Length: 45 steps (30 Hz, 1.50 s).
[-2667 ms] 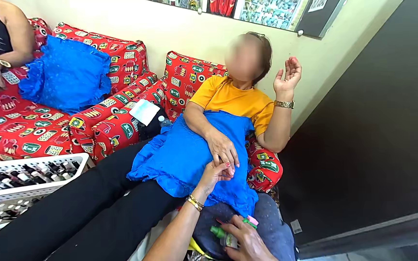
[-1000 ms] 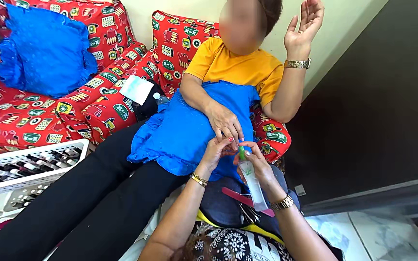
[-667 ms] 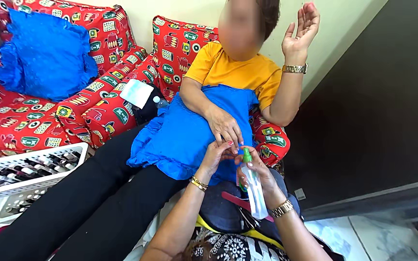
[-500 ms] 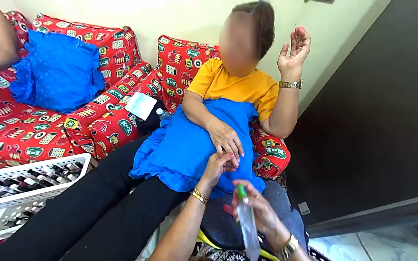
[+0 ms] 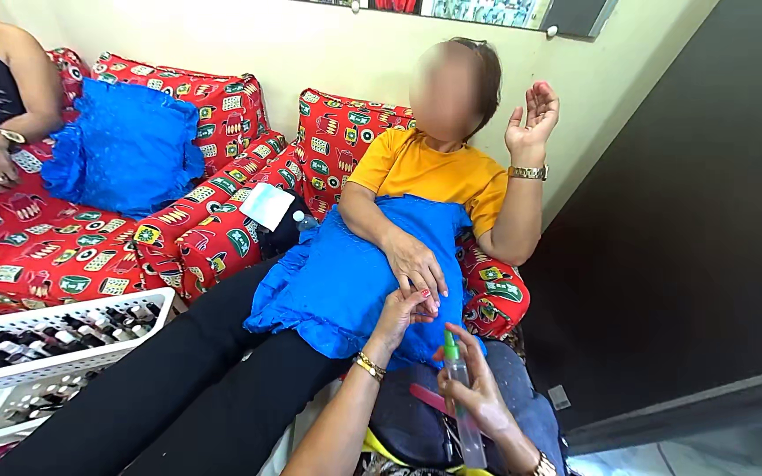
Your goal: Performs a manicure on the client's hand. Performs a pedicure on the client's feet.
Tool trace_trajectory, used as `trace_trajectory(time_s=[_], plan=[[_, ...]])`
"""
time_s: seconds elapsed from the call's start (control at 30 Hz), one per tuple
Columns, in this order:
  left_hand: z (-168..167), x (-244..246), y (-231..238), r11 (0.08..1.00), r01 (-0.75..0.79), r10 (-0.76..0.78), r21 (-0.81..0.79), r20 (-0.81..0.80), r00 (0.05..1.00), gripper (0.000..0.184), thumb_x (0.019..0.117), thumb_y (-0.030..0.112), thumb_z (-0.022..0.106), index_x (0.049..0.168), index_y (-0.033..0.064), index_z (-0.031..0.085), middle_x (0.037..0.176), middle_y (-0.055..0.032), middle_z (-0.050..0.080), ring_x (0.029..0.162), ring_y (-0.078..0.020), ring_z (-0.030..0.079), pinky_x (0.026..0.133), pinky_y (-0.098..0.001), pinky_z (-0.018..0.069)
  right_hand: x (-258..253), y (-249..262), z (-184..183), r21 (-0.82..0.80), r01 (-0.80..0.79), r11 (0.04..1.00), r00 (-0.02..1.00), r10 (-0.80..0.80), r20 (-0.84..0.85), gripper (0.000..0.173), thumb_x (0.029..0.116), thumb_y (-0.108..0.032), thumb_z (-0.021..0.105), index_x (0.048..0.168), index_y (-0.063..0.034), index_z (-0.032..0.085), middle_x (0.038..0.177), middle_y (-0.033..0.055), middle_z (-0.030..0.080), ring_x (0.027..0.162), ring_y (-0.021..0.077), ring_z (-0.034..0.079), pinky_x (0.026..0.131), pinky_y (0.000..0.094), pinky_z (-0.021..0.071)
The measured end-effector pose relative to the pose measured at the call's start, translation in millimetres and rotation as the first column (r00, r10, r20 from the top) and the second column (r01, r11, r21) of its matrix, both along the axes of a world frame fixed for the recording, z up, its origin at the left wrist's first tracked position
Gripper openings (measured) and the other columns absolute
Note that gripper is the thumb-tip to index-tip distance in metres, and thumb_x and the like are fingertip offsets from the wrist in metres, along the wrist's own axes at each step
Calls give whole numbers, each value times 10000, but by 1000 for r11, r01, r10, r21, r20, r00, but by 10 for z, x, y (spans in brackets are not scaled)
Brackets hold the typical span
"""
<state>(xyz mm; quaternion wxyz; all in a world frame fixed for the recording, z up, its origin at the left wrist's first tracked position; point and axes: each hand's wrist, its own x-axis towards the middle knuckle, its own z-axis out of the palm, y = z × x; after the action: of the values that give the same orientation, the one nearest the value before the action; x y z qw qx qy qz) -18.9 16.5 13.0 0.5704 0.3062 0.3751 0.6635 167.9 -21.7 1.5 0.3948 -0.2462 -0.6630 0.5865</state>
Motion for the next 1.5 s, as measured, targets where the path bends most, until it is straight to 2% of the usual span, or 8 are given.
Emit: trace_trajectory(time_s=[0.13, 0.33, 0.63, 0.83, 1.17, 1.33, 1.4, 1.5], plan=[[-2, 1, 10, 1000, 1, -1, -2, 5, 1000, 146, 1058, 82, 500, 999, -5, 601, 786, -83, 725, 712, -179, 731, 707, -327, 626, -16, 163, 98, 132, 21, 991, 997, -32, 75, 735, 814, -74, 595, 1514, -10, 377, 1072, 29, 661, 665, 60, 622, 516, 226, 538], [8, 12, -5, 1000, -18, 18, -9, -4, 1000, 114, 1048, 74, 512, 1031, -10, 587, 805, -74, 714, 719, -169, 721, 715, -327, 623, -144, 393, 50, 554, 112, 825, 942, -266, 206, 566, 801, -77, 661, 1350, 31, 573, 1137, 148, 686, 873, 93, 669, 775, 234, 566], [-1, 17, -12, 1000, -16, 16, -3, 3, 1000, 115, 1050, 70, 505, 1027, -9, 586, 796, -83, 721, 722, -184, 732, 730, -333, 628, -149, 460, 64, 547, 208, 811, 936, -327, 128, 547, 772, -64, 639, 1303, 51, 578, 1003, 106, 683, 801, 54, 641, 713, 199, 545], [43, 10, -30, 1000, -3, 4, -29, 21, 1000, 111, 1053, 63, 490, 1012, -1, 571, 784, -77, 711, 718, -181, 729, 740, -332, 627, -212, 466, 206, 594, 240, 768, 884, -425, 192, 504, 790, -64, 646, 1279, 47, 601, 1014, 153, 689, 799, 158, 658, 717, 319, 564], [-239, -2, 55, 998, -32, 37, 60, -81, 996, 115, 1025, 46, 480, 999, 86, 584, 750, 33, 664, 620, -40, 627, 582, -215, 552, -611, 699, 403, 292, 4, 956, 994, 29, -107, 647, 821, -36, 666, 1401, 19, 385, 1055, 84, 674, 703, 84, 663, 568, 248, 579], [-237, -39, 69, 994, 15, -12, 109, -22, 1000, 87, 1026, 73, 536, 1002, 70, 620, 817, -11, 726, 724, -94, 708, 716, -276, 616, -262, 474, 258, 337, -226, 914, 955, 140, 260, 626, 815, -162, 694, 1378, 7, 479, 908, 80, 678, 682, 110, 637, 584, 287, 558], [-225, -51, 80, 995, 45, -44, 92, -9, 999, 94, 1043, 89, 529, 1026, 51, 613, 847, -59, 745, 758, -171, 744, 766, -343, 639, -59, 274, 123, 232, -427, 874, 857, 310, 411, 431, 942, -292, 658, 1254, -1, 599, 867, 69, 656, 689, 98, 609, 618, 286, 541], [-197, -42, 67, 996, 56, -55, 71, -13, 998, 120, 1052, 103, 509, 1014, 57, 613, 862, -69, 745, 767, -182, 748, 764, -342, 640, 243, 110, -35, 158, -532, 832, 716, 343, 608, 519, 1096, -386, 374, 1141, 10, 707, 977, 119, 706, 819, 138, 665, 773, 327, 561]])
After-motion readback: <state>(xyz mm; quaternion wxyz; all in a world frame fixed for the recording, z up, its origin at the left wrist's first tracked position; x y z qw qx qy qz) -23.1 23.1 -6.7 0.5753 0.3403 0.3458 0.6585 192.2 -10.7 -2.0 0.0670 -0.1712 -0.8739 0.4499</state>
